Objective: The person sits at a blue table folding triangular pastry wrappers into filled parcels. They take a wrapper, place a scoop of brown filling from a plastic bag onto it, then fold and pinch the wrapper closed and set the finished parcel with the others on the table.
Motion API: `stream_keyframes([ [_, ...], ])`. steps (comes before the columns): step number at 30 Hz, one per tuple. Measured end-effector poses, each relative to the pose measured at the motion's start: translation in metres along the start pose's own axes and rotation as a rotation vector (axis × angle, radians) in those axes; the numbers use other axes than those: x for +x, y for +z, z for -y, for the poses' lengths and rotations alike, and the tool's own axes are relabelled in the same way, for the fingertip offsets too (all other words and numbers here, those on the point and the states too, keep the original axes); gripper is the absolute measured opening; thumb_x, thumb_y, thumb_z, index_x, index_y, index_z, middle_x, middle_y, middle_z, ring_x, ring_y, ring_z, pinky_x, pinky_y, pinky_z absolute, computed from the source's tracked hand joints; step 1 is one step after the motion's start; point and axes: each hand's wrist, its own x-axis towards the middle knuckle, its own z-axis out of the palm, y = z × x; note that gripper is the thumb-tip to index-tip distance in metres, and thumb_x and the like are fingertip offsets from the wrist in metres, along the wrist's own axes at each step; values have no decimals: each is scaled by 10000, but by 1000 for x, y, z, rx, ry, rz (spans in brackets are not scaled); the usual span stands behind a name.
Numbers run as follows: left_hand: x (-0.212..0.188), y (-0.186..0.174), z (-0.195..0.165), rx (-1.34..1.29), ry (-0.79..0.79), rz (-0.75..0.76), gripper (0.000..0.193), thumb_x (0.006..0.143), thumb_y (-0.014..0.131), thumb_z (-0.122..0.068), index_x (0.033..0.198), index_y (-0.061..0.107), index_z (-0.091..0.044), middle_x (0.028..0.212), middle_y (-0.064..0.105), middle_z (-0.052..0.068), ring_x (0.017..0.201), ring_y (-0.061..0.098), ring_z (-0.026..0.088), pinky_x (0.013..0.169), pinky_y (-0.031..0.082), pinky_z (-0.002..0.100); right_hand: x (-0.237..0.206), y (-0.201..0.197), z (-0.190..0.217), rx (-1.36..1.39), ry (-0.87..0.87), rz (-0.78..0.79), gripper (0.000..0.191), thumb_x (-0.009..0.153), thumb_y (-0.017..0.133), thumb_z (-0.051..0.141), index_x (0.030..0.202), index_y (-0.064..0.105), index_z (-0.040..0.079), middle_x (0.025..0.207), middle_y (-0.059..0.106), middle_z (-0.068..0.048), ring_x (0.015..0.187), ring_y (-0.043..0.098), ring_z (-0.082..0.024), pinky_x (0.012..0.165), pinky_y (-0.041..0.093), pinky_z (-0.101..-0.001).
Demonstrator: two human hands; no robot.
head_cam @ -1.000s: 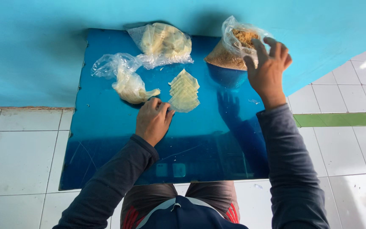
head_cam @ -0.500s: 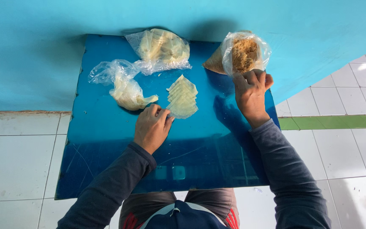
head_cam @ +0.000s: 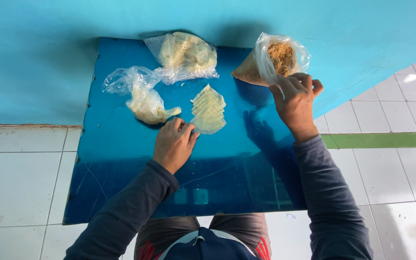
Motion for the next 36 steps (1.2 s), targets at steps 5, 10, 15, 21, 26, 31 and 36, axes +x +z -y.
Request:
stream_keyframes([
  [5,0,2,3,-21,-3,14,254,974,724,-303,1067,721,-67,953,579,85,846,579,250,746,517,417,24,-15,-2,182,170,-16,193,1062,674,75,1238,751,93,1002,720,-48,1123,604,-222,985,294,-460],
  [10,-3,5,4,-15,14,0,261,992,700,-317,1095,707,-77,971,571,88,863,575,260,766,520,433,62,-21,-24,362,280,11,98,991,744,168,1088,738,175,1091,742,43,1006,639,-101,980,457,-365],
  [15,-3,3,4,3,-4,-37,266,1008,680,-327,1117,697,-85,993,576,88,879,582,260,769,519,435,81,-19,-21,87,289,113,103,926,869,179,1001,799,175,910,692,-45,937,592,-246,919,315,-460],
  [21,-4,3,7,81,-43,-80,269,987,694,-332,1080,681,-80,993,571,88,901,588,275,796,510,455,63,-27,-11,121,137,-69,226,866,781,47,1061,797,159,1210,648,-157,1107,570,-274,909,328,-456],
  [26,-4,11,10,40,-57,-26,184,1006,688,-279,1022,662,-97,973,564,91,881,575,279,793,509,461,15,-26,41,454,-33,131,188,868,791,-95,942,691,45,1079,709,-61,1059,718,-248,895,568,-347],
  [31,-2,21,11,-14,-46,-21,148,1028,655,-240,1030,635,-94,987,570,88,888,576,284,811,499,460,-31,9,108,511,-208,321,302,857,812,171,1126,706,87,1154,678,-108,1086,640,-301,925,457,-436],
  [36,2,20,9,1,-55,13,152,1050,626,-214,1042,600,-65,987,565,119,891,578,308,813,491,462,-33,36,130,526,-202,322,323,848,810,259,1092,692,83,1057,659,-109,991,631,-322,877,487,-444],
])
